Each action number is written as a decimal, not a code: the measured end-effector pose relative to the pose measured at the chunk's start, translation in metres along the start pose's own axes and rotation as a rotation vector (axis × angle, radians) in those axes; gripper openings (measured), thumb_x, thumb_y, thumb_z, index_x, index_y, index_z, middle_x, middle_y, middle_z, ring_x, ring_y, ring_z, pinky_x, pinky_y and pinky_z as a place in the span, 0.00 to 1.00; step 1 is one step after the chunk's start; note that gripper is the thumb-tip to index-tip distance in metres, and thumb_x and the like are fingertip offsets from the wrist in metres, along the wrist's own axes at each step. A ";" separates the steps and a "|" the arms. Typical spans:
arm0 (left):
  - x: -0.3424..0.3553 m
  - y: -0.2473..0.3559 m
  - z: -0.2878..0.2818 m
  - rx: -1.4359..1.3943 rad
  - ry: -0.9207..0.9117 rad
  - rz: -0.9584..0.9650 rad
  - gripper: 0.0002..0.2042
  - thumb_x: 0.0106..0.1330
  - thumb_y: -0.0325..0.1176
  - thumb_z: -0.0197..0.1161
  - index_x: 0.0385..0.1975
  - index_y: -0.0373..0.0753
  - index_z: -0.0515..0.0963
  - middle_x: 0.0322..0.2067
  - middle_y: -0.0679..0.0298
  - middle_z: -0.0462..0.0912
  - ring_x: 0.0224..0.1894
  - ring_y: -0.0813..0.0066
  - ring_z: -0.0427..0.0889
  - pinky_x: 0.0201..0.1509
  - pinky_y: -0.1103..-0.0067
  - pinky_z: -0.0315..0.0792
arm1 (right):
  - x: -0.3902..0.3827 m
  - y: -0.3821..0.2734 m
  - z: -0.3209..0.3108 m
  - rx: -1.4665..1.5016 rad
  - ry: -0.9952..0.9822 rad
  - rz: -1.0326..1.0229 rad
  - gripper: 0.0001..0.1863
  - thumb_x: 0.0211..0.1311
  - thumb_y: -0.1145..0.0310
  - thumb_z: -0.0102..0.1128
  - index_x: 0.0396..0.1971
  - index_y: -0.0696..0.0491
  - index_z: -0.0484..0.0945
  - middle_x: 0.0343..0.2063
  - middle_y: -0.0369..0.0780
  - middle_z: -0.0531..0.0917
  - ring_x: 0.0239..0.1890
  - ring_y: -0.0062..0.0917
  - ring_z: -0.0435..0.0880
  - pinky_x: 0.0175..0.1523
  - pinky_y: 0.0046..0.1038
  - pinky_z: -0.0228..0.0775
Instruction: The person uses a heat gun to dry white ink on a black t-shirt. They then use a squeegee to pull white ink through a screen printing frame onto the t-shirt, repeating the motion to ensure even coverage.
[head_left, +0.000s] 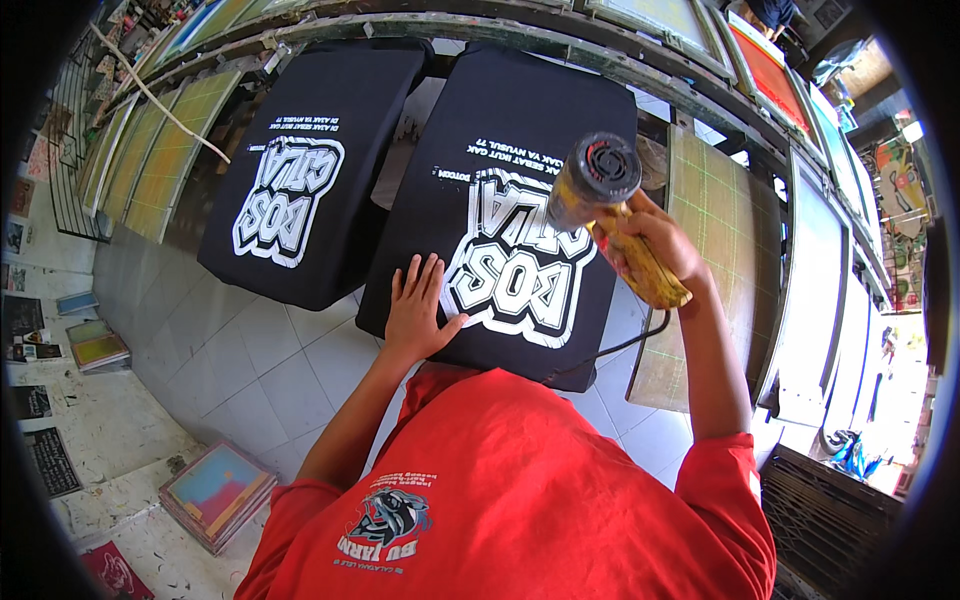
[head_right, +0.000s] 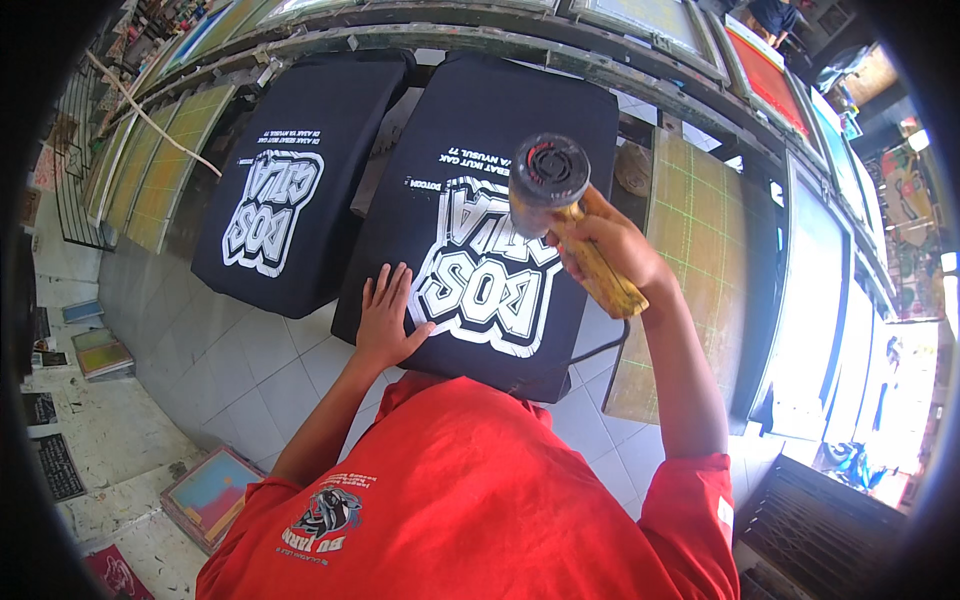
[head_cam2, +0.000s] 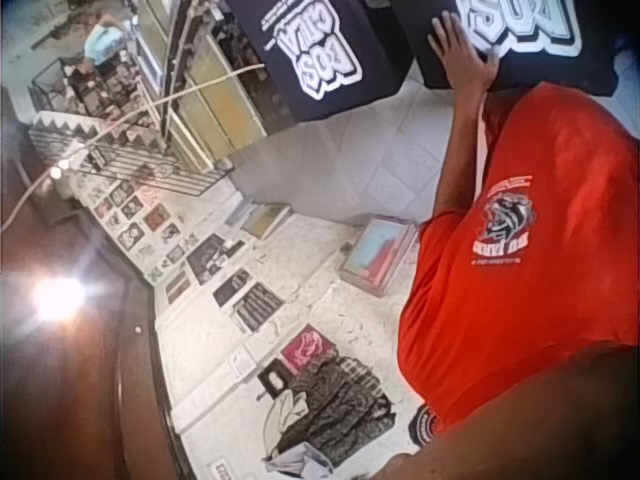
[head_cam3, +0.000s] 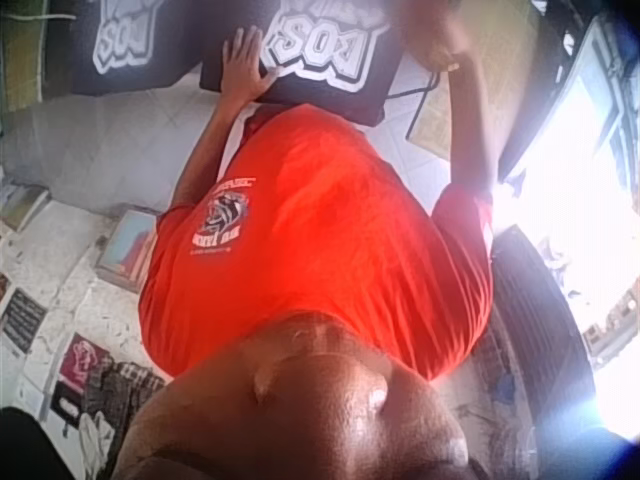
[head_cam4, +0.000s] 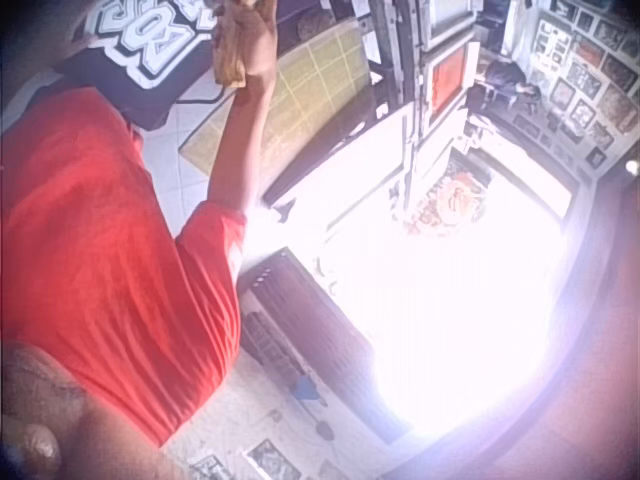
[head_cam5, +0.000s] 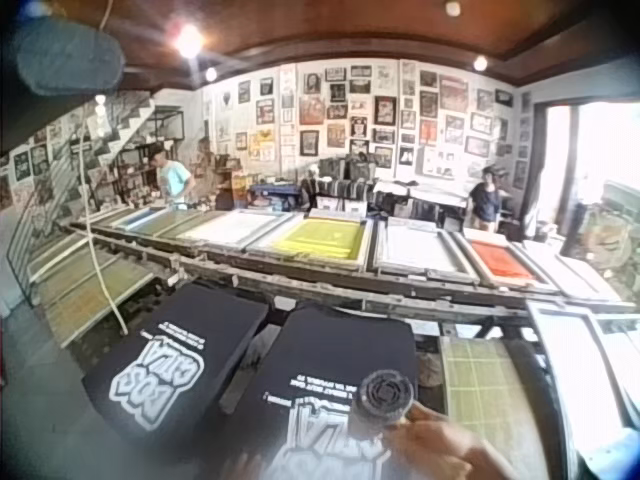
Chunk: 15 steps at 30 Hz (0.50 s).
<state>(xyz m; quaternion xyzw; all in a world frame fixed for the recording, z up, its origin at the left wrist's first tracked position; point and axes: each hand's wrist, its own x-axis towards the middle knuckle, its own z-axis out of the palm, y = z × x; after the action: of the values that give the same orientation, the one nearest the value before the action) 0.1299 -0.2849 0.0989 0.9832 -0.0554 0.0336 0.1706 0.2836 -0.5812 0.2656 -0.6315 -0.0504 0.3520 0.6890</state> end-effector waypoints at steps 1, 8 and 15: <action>0.001 0.000 0.000 -0.003 0.001 0.002 0.43 0.55 0.53 0.60 0.66 0.31 0.53 0.66 0.49 0.56 0.71 0.50 0.48 0.70 0.54 0.39 | 0.005 -0.001 -0.001 0.011 0.017 -0.021 0.24 0.57 0.73 0.43 0.56 0.54 0.62 0.38 0.44 0.75 0.22 0.18 0.74 0.26 0.19 0.70; 0.001 0.001 -0.001 0.007 -0.013 -0.003 0.43 0.55 0.53 0.60 0.66 0.31 0.53 0.66 0.50 0.56 0.71 0.51 0.48 0.70 0.54 0.40 | 0.030 0.002 -0.012 0.093 -0.023 -0.100 0.28 0.59 0.72 0.44 0.62 0.48 0.57 0.34 0.41 0.74 0.25 0.17 0.75 0.26 0.18 0.70; 0.001 0.001 -0.001 0.002 -0.016 -0.003 0.43 0.55 0.53 0.60 0.66 0.31 0.53 0.66 0.50 0.56 0.71 0.51 0.47 0.70 0.54 0.40 | 0.025 0.000 -0.010 0.010 -0.010 -0.055 0.26 0.59 0.72 0.43 0.61 0.50 0.58 0.34 0.42 0.75 0.24 0.17 0.74 0.27 0.19 0.70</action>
<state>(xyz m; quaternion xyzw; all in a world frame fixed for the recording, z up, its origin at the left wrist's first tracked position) 0.1307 -0.2856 0.1005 0.9837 -0.0551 0.0253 0.1690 0.3077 -0.5759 0.2541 -0.6247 -0.0697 0.3363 0.7013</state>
